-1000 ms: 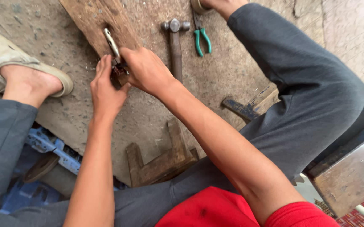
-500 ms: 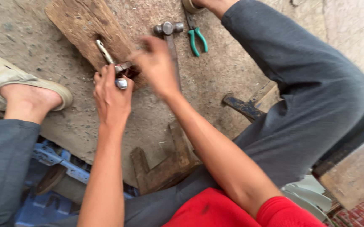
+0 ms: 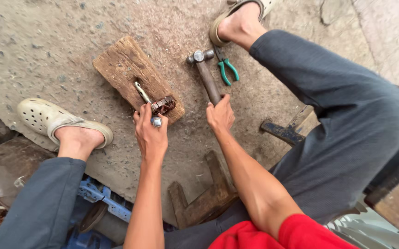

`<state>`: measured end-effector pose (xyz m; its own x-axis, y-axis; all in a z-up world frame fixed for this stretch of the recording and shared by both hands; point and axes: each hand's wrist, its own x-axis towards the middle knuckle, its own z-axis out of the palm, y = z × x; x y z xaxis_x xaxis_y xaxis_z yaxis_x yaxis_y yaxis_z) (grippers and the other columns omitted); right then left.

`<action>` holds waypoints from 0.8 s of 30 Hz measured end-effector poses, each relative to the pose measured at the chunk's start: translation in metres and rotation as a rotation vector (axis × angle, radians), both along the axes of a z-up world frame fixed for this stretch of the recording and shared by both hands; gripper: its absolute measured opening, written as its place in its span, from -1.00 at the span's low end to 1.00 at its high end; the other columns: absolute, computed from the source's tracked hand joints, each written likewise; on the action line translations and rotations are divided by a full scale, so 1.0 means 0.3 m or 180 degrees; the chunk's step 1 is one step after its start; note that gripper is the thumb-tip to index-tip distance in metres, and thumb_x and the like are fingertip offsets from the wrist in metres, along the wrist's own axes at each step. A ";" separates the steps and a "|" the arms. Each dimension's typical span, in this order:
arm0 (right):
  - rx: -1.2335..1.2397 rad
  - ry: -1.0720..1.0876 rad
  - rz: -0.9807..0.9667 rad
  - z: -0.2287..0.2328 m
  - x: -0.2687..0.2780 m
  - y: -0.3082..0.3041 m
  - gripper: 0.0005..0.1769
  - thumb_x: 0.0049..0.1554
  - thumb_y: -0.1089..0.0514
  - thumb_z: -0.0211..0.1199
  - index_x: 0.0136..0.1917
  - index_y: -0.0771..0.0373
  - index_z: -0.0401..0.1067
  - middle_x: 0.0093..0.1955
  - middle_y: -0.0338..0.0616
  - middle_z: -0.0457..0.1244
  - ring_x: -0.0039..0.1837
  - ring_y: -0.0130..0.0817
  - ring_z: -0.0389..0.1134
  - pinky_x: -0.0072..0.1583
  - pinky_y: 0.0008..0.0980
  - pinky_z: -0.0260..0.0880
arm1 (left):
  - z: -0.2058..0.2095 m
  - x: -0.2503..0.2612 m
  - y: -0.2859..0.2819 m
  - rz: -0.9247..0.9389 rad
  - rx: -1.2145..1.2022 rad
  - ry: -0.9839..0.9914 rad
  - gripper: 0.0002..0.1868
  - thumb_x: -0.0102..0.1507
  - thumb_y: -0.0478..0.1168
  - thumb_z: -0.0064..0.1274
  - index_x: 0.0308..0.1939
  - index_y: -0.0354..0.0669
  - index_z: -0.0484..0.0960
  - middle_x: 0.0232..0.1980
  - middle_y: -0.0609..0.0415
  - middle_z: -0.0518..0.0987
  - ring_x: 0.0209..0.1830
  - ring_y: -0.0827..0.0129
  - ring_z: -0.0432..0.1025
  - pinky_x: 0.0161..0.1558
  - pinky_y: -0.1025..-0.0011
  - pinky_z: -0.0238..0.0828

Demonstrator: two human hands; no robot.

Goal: The person uses a hammer and a screwdriver to repeatedly strike and pry at a small electrical component mounted on a wooden block. They adjust the component's position multiple times while working on it.

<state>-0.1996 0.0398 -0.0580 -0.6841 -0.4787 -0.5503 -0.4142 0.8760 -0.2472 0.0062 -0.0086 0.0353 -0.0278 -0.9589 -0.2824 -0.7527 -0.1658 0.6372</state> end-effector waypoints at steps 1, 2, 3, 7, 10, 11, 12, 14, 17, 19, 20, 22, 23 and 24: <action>0.0063 0.0034 0.0158 0.045 -0.023 -0.032 -0.40 0.09 -0.07 0.32 0.29 0.25 0.26 -0.03 0.17 0.37 0.03 0.19 0.40 0.06 0.09 0.34 | -0.008 0.000 -0.003 -0.0001 -0.0023 0.0015 -0.50 0.30 -0.22 0.00 0.25 -0.53 0.47 0.26 -0.27 0.50 0.24 -0.20 0.36 0.21 -0.07 0.37; 0.0014 -0.0477 0.0007 0.096 -0.048 -0.070 -0.44 0.10 -0.11 0.31 0.21 0.29 0.31 -0.09 0.11 0.38 -0.06 0.06 0.42 -0.01 0.00 0.38 | -0.014 0.004 -0.009 -0.0002 -0.0047 0.0030 -0.49 0.30 -0.21 0.01 0.26 -0.52 0.47 0.26 -0.28 0.50 0.23 -0.20 0.36 0.20 -0.07 0.38; -0.0007 -0.0994 -0.0136 0.157 -0.078 -0.096 -0.45 0.12 -0.16 0.29 0.14 0.32 0.35 -0.15 0.04 0.39 -0.14 -0.06 0.44 -0.08 -0.09 0.42 | -0.014 0.007 -0.001 -0.0004 -0.0043 0.0040 -0.48 0.30 -0.20 0.01 0.26 -0.52 0.47 0.25 -0.28 0.50 0.23 -0.20 0.36 0.20 -0.06 0.38; -0.0447 -0.2857 -0.0544 0.458 -0.134 -0.079 -0.38 0.24 -0.33 0.11 -0.01 0.33 0.24 -0.36 -0.14 0.26 -0.39 -0.35 0.31 -0.30 -0.27 0.38 | -0.019 0.012 -0.007 0.0007 0.0012 0.0011 -0.46 0.27 -0.16 0.06 0.25 -0.50 0.50 0.19 -0.28 0.52 0.18 -0.21 0.34 0.16 -0.07 0.35; -0.0912 -0.2546 0.0805 0.656 -0.153 0.039 -0.43 0.23 -0.33 0.07 -0.08 0.27 0.30 -0.39 -0.15 0.27 -0.38 -0.37 0.33 -0.30 -0.28 0.38 | -0.043 -0.005 -0.021 0.0089 0.0192 0.0051 -0.46 0.28 -0.16 0.04 0.28 -0.43 0.50 0.16 -0.18 0.56 0.20 -0.16 0.36 0.16 -0.05 0.36; -0.0985 -0.2306 0.1286 0.700 -0.147 0.085 -0.41 0.24 -0.32 0.11 -0.10 0.30 0.31 -0.39 -0.14 0.29 -0.36 -0.37 0.35 -0.28 -0.28 0.39 | -0.052 -0.006 -0.020 0.0142 0.0320 0.0062 -0.45 0.28 -0.16 0.03 0.30 -0.40 0.49 0.15 -0.16 0.57 0.21 -0.13 0.37 0.15 -0.04 0.38; -0.1097 -0.2160 0.1711 0.725 -0.138 0.114 -0.43 0.25 -0.31 0.11 -0.06 0.28 0.33 -0.38 -0.14 0.28 -0.34 -0.38 0.36 -0.25 -0.28 0.39 | -0.060 -0.004 -0.013 0.0194 0.0448 0.0076 -0.44 0.28 -0.16 0.02 0.32 -0.38 0.47 0.14 -0.13 0.58 0.22 -0.10 0.38 0.14 -0.02 0.39; -0.1321 -0.1851 0.2558 0.755 -0.115 0.149 -0.46 0.26 -0.30 0.12 0.03 0.26 0.37 -0.36 -0.15 0.28 -0.31 -0.39 0.37 -0.20 -0.29 0.37 | -0.069 0.007 0.006 0.0166 0.0143 0.0026 -0.48 0.31 -0.16 0.04 0.31 -0.38 0.50 0.23 -0.15 0.56 0.26 -0.15 0.36 0.21 -0.07 0.35; -0.0808 -0.1095 0.2755 0.777 -0.085 0.123 -0.47 0.30 -0.24 0.25 0.16 0.30 0.45 -0.33 0.03 0.30 -0.23 -0.12 0.33 -0.20 -0.16 0.34 | -0.078 0.011 -0.011 0.0274 -0.0002 0.0114 -0.51 0.32 -0.12 0.07 0.27 -0.34 0.54 0.26 -0.14 0.56 0.29 -0.16 0.36 0.28 -0.06 0.36; -0.0249 -0.1587 0.1970 0.823 -0.107 0.110 -0.45 0.19 -0.27 0.19 0.11 0.25 0.43 -0.40 -0.03 0.32 -0.34 -0.22 0.37 -0.23 -0.22 0.39 | -0.101 0.002 -0.036 0.0307 0.0011 0.0155 -0.49 0.31 -0.10 0.09 0.27 -0.34 0.54 0.27 -0.16 0.54 0.31 -0.18 0.34 0.28 -0.07 0.35; 0.0060 -0.1839 0.1587 0.838 -0.116 0.100 -0.45 0.13 -0.29 0.16 0.08 0.23 0.42 -0.44 -0.06 0.33 -0.39 -0.27 0.38 -0.24 -0.25 0.42 | -0.119 -0.008 -0.038 0.0288 0.0018 0.0141 -0.46 0.30 -0.10 0.11 0.28 -0.35 0.53 0.29 -0.20 0.51 0.31 -0.23 0.31 0.26 -0.10 0.32; -0.0853 -0.2477 0.1747 0.865 -0.085 0.131 -0.46 0.22 -0.27 0.12 0.09 0.28 0.37 -0.41 -0.09 0.30 -0.36 -0.31 0.36 -0.25 -0.27 0.39 | -0.129 0.018 0.036 0.0254 0.0305 0.0067 -0.43 0.29 -0.10 0.11 0.32 -0.35 0.49 0.29 -0.21 0.50 0.30 -0.21 0.31 0.26 -0.11 0.31; -0.1383 -0.2753 0.1828 0.873 -0.075 0.121 -0.46 0.26 -0.25 0.10 0.10 0.30 0.35 -0.39 -0.10 0.28 -0.35 -0.34 0.35 -0.25 -0.28 0.38 | -0.131 0.018 0.035 0.0290 0.0441 0.0067 -0.41 0.29 -0.11 0.08 0.35 -0.33 0.47 0.28 -0.18 0.52 0.29 -0.16 0.35 0.28 -0.09 0.33; -0.0918 -0.2480 0.1959 0.876 -0.060 0.105 -0.48 0.24 -0.24 0.12 0.08 0.30 0.36 -0.41 -0.14 0.28 -0.37 -0.39 0.35 -0.25 -0.31 0.37 | -0.124 0.018 0.039 0.0324 0.0577 0.0068 -0.40 0.29 -0.11 0.06 0.38 -0.31 0.44 0.26 -0.15 0.53 0.29 -0.10 0.38 0.29 -0.06 0.35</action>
